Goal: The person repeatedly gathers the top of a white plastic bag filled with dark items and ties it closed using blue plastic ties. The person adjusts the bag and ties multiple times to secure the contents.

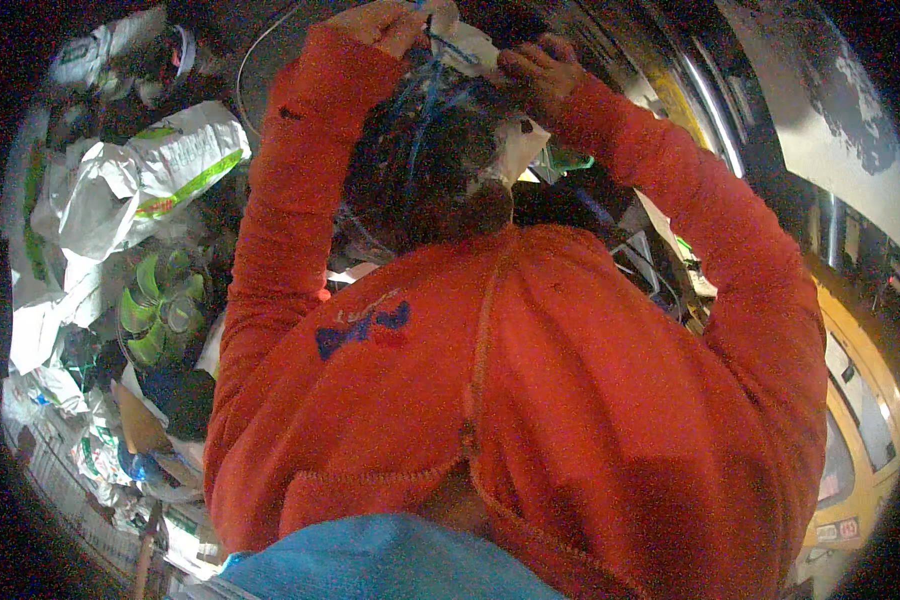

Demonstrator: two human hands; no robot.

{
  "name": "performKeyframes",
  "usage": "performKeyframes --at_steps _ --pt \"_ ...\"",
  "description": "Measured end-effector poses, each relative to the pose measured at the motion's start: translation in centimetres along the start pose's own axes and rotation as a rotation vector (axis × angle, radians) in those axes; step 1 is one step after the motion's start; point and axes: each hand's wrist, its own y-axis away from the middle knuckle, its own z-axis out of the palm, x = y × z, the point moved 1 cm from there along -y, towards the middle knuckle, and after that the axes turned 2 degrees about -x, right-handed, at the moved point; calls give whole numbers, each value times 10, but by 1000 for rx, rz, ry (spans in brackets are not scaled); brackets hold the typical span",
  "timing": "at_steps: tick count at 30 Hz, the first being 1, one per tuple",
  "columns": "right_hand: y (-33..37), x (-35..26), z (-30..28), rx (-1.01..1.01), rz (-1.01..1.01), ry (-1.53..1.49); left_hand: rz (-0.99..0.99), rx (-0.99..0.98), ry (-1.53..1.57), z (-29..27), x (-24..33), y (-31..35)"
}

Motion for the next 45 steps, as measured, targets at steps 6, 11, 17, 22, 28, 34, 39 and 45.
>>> performKeyframes --at_steps 6,11,17,22,28,34,39,45 --pt "-6 15 -3 -225 32 -61 157 -7 81 14 -16 -7" --pt "4 21 -14 -158 -153 18 168 18 140 16 -18 -7" --pt "26 22 -4 -72 -122 -207 379 83 119 15 -11 -7" --pt "37 27 5 30 -236 -245 358 114 52 17 -8 -5" --pt "47 23 -10 94 -117 -308 373 83 -30 16 -1 -7" --pt "32 1 -24 -327 183 -280 195 19 321 19 -6 -9" --pt "27 0 -6 -333 407 -658 676 141 -219 16 -8 -9" --pt "13 13 48 -422 271 -721 279 34 161 18 -9 -8"
